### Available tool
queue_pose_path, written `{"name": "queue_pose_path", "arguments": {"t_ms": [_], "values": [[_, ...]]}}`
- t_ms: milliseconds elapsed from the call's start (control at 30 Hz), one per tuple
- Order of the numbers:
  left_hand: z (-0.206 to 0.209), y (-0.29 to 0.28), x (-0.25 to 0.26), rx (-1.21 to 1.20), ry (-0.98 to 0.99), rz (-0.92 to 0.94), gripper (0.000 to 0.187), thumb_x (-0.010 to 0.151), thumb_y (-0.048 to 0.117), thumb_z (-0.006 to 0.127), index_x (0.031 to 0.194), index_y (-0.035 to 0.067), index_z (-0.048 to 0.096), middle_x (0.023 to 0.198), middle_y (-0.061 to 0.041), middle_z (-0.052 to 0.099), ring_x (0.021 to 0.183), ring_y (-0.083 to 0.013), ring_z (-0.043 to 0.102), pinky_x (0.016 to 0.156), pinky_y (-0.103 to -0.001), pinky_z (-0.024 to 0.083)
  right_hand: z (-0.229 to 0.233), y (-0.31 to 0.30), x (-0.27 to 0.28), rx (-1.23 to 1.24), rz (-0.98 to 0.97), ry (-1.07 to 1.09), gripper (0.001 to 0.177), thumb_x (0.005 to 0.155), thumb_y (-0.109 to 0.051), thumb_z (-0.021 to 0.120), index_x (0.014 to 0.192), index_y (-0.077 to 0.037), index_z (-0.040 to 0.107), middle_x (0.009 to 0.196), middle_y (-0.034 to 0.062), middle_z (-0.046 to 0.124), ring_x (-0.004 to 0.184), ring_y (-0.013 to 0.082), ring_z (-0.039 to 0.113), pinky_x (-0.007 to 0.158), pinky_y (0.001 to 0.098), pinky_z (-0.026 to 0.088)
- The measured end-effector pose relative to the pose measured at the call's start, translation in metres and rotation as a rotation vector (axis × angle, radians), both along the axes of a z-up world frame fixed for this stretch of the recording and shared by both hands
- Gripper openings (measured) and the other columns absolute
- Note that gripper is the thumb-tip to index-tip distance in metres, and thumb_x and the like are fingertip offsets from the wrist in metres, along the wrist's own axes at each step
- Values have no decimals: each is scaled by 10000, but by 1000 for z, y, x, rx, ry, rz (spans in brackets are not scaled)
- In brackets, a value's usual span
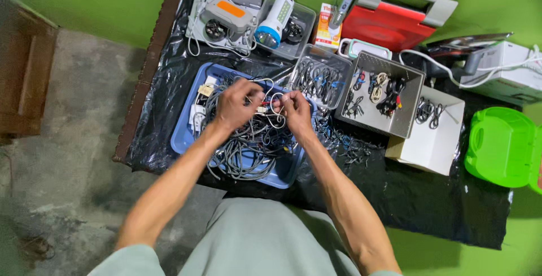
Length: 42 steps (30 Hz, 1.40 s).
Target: The person sorts through a variety of cables in a blue tray, picking up individual wires and placing them into a separate metal box on the table.
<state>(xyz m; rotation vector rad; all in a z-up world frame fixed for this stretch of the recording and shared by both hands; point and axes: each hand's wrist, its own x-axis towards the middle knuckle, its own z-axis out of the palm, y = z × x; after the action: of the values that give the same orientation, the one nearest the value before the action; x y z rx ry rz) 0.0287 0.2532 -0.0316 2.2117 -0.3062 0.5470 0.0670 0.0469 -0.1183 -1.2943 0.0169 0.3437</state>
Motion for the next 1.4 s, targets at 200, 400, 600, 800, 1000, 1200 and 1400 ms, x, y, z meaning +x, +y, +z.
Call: {"name": "queue_pose_path", "arguments": {"t_ms": [200,400,600,800,1000,1200,1400], "values": [[7,-29,-16,-151,259,-184,224,940,259,757,1006,58,682,934,-81,731,860,-238,706,790,-376,543,30,4,-18,-36,-18,-84,171,1063,-230,586,1025,-64,573,877,19,650,792,90,591,704,253,474],[40,-13,-14,-403,415,-381,281,915,219,738,1125,40,683,1005,-69,765,923,-158,721,822,-314,556,125,1,-15,89,-16,-264,184,1096,-252,575,1030,-82,559,847,22,626,804,114,601,763,259,479],[4,-11,-12,-242,454,-245,191,955,210,701,1055,52,738,968,-75,762,892,-210,722,822,-353,547,156,1,-11,205,-70,-198,195,1104,-224,587,1005,-64,537,825,29,594,772,138,594,739,287,488],[-8,-5,-17,12,445,-265,198,918,237,750,978,48,747,872,-120,732,882,-309,673,850,-424,515,191,-22,-19,422,-139,-235,150,1095,-172,603,1056,-57,515,854,52,576,805,168,600,777,319,525],[3,-8,-19,-192,205,-161,140,934,118,715,1052,42,722,1024,-116,714,973,-308,670,868,-426,513,248,-27,-36,386,-102,-410,119,1141,-154,571,1109,-58,510,874,48,552,798,156,592,785,302,524],[7,8,-17,-123,66,99,152,912,7,679,1049,50,727,1036,-112,717,979,-315,657,868,-406,508,267,-27,-39,482,-103,-520,153,1180,-167,561,1087,-54,514,828,36,537,781,142,575,804,327,527],[-6,8,-17,-345,485,66,215,934,45,698,1141,91,730,1026,-85,685,905,-218,666,800,-337,524,227,-21,-19,317,-126,-275,121,1111,-162,586,1058,-72,526,857,28,556,811,136,568,816,340,541]]}}
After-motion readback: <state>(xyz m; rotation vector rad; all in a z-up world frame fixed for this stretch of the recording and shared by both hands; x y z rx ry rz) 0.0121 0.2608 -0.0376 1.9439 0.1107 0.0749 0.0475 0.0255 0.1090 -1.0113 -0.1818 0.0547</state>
